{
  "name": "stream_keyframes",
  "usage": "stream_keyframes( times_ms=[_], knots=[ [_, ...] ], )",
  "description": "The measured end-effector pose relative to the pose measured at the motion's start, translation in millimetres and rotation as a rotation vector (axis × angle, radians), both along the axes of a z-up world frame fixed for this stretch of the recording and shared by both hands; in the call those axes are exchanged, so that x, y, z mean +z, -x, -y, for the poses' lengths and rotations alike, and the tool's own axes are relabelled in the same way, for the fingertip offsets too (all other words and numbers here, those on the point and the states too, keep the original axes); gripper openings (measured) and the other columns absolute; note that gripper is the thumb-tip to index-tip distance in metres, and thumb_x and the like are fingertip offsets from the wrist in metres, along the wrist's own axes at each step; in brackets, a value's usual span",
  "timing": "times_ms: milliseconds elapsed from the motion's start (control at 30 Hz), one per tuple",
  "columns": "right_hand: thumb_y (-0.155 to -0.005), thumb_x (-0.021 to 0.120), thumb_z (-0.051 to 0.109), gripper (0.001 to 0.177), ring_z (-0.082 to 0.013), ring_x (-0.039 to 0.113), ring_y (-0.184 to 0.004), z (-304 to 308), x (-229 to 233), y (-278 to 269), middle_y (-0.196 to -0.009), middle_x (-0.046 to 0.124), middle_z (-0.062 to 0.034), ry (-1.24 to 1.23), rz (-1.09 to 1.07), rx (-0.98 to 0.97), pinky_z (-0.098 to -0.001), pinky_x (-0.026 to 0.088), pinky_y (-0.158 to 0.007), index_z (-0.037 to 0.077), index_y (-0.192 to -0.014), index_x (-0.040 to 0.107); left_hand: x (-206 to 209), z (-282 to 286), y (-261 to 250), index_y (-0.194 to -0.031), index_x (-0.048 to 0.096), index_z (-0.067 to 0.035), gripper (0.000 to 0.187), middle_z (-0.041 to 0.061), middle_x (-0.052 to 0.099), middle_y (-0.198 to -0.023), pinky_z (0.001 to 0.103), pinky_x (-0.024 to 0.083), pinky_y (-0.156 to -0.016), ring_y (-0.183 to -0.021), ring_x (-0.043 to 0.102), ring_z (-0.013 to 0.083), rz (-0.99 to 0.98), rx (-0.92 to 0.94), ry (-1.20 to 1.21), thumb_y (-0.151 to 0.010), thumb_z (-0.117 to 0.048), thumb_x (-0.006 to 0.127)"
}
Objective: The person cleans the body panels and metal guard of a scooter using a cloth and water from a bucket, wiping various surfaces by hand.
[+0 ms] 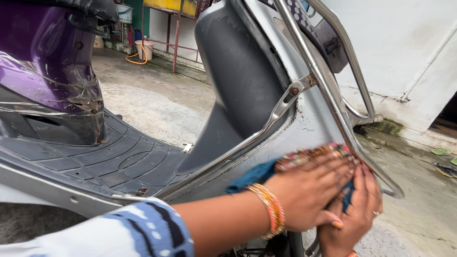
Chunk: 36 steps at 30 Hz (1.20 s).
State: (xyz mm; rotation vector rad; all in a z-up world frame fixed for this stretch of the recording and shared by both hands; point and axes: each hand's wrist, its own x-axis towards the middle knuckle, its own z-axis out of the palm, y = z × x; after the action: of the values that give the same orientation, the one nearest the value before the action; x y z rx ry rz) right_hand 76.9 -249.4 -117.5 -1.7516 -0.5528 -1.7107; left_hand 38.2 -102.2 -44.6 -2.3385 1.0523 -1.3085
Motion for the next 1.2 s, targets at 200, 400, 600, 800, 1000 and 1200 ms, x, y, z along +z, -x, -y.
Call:
stream_keyframes(
  times_ms=[200,400,600,800,1000,1200],
  knots=[
    [-0.104,0.047,0.032,0.059,-0.0337,0.041,-0.150,-52,46,35,-0.161,0.046,-0.0202,0.266,0.004,-0.059,-0.0480,0.019,-0.123,-0.004,-0.151,0.051,7,-79,37,-0.156,0.033,0.009,0.105,0.024,0.033,-0.164,0.043,0.011,-0.130,-0.157,0.022,0.0332,0.019,0.017,0.064,-0.094,-0.076,0.021],
    [-0.102,0.049,0.038,0.058,-0.0267,0.047,-0.146,-87,77,49,-0.156,0.053,-0.0143,0.434,0.085,-0.081,-0.0463,0.025,-0.121,0.001,-0.146,0.057,14,-111,64,-0.154,0.037,0.010,0.106,0.022,0.037,-0.164,0.043,0.008,-0.130,-0.158,0.023,0.0297,0.147,0.196,-0.005,-0.096,-0.078,0.023],
    [-0.104,0.045,0.033,0.054,-0.0295,0.048,-0.145,-56,63,27,-0.155,0.053,-0.0166,0.432,0.104,-0.115,-0.0501,0.026,-0.122,0.002,-0.147,0.059,1,-81,49,-0.146,0.038,0.017,0.112,0.029,0.037,-0.159,0.045,0.010,-0.128,-0.155,0.026,0.0370,0.110,0.189,0.028,-0.092,-0.080,0.028],
    [-0.111,0.035,0.036,0.058,-0.0382,0.048,-0.142,-2,21,-16,-0.150,0.055,-0.0223,0.200,0.034,-0.174,-0.0522,0.028,-0.121,-0.001,-0.152,0.054,0,-29,10,-0.151,0.033,0.015,0.116,0.029,0.036,-0.160,0.044,0.013,-0.131,-0.156,0.028,0.0398,-0.045,-0.059,0.090,-0.087,-0.080,0.043],
    [-0.120,0.031,0.040,0.057,-0.0415,0.050,-0.143,35,-14,-53,-0.149,0.058,-0.0234,-0.024,-0.026,-0.148,-0.0559,0.028,-0.123,-0.002,-0.150,0.054,14,28,-11,-0.149,0.027,0.014,0.117,0.029,0.027,-0.160,0.045,0.009,-0.126,-0.153,0.020,0.0390,-0.020,0.096,-0.244,-0.080,-0.079,0.049],
    [-0.117,0.033,0.046,0.058,-0.0388,0.043,-0.147,16,-13,-47,-0.150,0.056,-0.0226,-0.208,-0.104,-0.125,-0.0548,0.024,-0.124,0.001,-0.145,0.057,22,22,-12,-0.151,0.023,0.010,0.116,0.025,0.025,-0.161,0.043,0.010,-0.126,-0.153,0.019,0.0356,-0.096,0.056,-0.243,-0.082,-0.080,0.043]
  ],
)
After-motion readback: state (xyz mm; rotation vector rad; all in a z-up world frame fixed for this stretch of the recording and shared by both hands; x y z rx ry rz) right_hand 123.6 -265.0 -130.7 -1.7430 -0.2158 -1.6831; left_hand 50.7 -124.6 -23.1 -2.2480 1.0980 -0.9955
